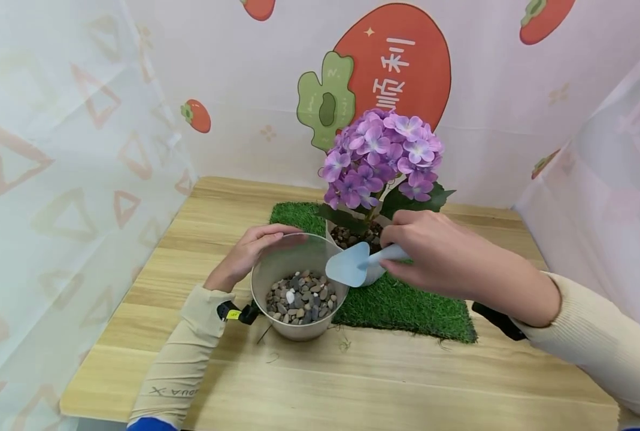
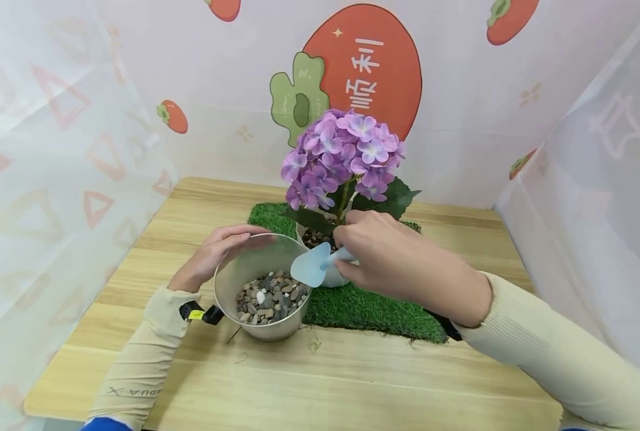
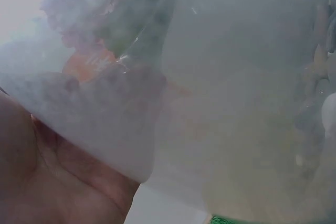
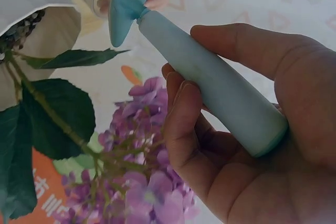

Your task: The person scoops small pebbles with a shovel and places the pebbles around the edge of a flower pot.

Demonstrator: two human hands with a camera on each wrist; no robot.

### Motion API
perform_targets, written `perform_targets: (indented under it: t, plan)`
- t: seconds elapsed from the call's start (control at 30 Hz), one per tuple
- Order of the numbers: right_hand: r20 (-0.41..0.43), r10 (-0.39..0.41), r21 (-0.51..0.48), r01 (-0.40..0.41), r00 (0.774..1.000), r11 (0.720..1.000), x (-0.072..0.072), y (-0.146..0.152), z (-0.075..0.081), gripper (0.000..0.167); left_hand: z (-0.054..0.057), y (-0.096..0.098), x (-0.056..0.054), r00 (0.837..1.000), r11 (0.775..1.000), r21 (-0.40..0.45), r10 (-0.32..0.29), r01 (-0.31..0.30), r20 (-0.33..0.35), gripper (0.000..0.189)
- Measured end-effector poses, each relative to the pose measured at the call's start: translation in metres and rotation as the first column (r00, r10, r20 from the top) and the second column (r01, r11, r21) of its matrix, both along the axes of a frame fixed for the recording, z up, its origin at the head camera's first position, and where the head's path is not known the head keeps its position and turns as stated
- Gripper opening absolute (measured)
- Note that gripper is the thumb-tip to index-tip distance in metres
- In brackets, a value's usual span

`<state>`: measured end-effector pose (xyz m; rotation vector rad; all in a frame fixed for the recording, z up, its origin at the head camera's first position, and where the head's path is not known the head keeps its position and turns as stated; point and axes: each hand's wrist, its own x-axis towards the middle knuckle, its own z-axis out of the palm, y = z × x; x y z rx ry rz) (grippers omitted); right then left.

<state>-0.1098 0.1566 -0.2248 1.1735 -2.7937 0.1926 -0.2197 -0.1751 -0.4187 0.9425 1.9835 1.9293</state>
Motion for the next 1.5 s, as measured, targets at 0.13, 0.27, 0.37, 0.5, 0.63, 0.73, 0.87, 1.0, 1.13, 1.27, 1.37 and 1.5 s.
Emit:
perform_targets:
  t: [0.13,0.27,0.37,0.5,0.63,0.73,0.87,1.0,1.13,1.27,1.37,1.5]
  plan:
    - [0.009,0.038,0.050,-0.038,0.999,0.998,-0.007,-0.018,0.002,0.007,0.000,0.000,0.000,1.000,1.000,-0.005,0.001,-0.001,-0.006,0.044]
    - [0.025,0.067,0.101,-0.069,0.997,0.992,-0.013,-0.033,0.002,0.012,0.001,0.001,0.000,1.000,1.000,-0.013,0.006,-0.006,-0.020,0.045]
    - [0.043,0.077,0.148,-0.083,0.996,0.985,-0.020,-0.044,-0.001,0.013,0.000,0.001,-0.001,1.000,1.000,-0.018,0.011,-0.012,-0.023,0.044]
    - [0.083,0.076,0.211,-0.093,0.994,0.973,-0.028,-0.057,-0.006,0.015,0.000,0.000,-0.001,1.000,1.000,-0.012,0.013,-0.013,-0.008,0.043]
    - [0.109,0.085,0.269,-0.111,0.990,0.957,-0.034,-0.069,-0.011,0.019,0.001,-0.002,0.000,1.000,1.000,-0.017,0.023,-0.023,0.002,0.043]
    - [0.115,0.098,0.308,-0.129,0.989,0.943,-0.038,-0.078,-0.016,0.018,0.001,-0.003,0.000,0.999,0.999,-0.031,0.034,-0.034,0.002,0.044]
    - [0.127,0.078,0.386,-0.122,0.989,0.914,-0.039,-0.091,-0.023,0.014,0.002,-0.002,0.000,0.999,0.998,-0.053,0.037,-0.038,-0.012,0.044]
    - [0.086,0.069,0.449,-0.100,0.994,0.888,-0.037,-0.100,-0.030,0.013,0.002,-0.001,-0.001,0.999,0.998,-0.053,0.027,-0.028,-0.018,0.042]
    - [0.003,0.121,0.456,-0.109,0.993,0.883,-0.036,-0.106,-0.040,0.018,0.004,-0.001,-0.001,0.999,0.998,-0.047,0.036,-0.036,-0.016,0.042]
    - [-0.020,0.185,0.448,-0.157,0.983,0.880,-0.042,-0.104,-0.052,0.019,0.006,0.000,0.000,0.998,0.996,-0.065,0.056,-0.057,-0.013,0.041]
    - [-0.002,0.232,0.419,-0.210,0.973,0.884,-0.050,-0.100,-0.059,0.018,0.006,0.001,0.000,0.997,0.994,-0.084,0.075,-0.075,-0.007,0.040]
    - [0.022,0.302,0.397,-0.286,0.953,0.872,-0.059,-0.096,-0.063,0.019,0.005,0.001,0.003,0.995,0.990,-0.098,0.100,-0.099,0.004,0.040]
